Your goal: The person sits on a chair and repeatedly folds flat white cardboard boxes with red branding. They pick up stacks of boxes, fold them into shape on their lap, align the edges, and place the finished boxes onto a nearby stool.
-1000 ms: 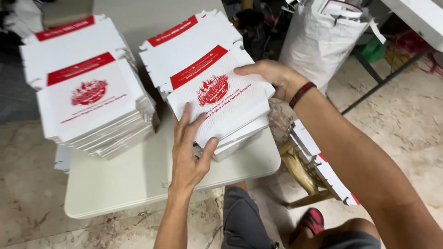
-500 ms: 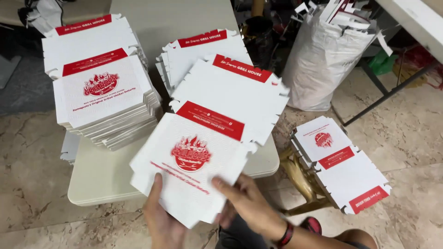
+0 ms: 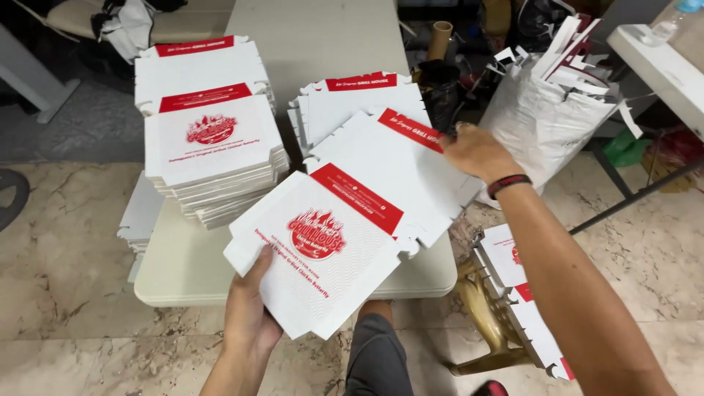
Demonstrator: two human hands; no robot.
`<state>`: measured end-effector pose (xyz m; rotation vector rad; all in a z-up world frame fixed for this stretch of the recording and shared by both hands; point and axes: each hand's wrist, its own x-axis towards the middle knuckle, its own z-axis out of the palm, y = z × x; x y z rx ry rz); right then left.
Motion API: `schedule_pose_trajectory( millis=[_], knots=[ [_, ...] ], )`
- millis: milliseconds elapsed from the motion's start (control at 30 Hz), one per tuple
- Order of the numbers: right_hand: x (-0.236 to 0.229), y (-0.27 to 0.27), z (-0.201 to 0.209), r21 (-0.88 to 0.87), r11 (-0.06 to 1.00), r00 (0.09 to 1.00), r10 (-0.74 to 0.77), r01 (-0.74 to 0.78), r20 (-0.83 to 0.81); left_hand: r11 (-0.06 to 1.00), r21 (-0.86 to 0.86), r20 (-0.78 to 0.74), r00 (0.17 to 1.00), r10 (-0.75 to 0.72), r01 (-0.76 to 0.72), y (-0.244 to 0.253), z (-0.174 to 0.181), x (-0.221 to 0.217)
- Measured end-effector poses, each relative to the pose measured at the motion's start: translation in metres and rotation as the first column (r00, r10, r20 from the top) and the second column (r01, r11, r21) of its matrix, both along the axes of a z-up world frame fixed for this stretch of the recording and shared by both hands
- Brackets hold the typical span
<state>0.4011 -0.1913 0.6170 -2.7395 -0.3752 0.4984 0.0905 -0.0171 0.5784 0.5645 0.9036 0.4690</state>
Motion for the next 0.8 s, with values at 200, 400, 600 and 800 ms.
schedule_pose_trajectory(
  millis=[200,400,600,800],
  knots=[
    [-0.051,-0.083,0.021,0.315,0.949,0.997,0.009,-0.032,0.076,0.871,0.487,0.05,0.993,-0.107,0.069,0.054,-0.039,-0.021],
    [-0.098,-0.161,-0.132,0.539,0.789,0.889,0.019,-0.294,0.458,0.338,0.926,0.025,0.868,-0.496,0.167,0.16,-0.117,-0.036],
    [-0.124,-0.126,-0.181,0.737,0.649,0.952,-0.061,-0.189,0.298,0.493,0.803,0.036,0.798,-0.601,0.335,0.159,-0.123,0.003],
    [-0.136,-0.107,-0.194,0.903,0.416,0.967,-0.167,-0.107,0.192,0.054,0.95,0.311,0.924,-0.221,-0.307,0.195,-0.282,0.017]
  ],
)
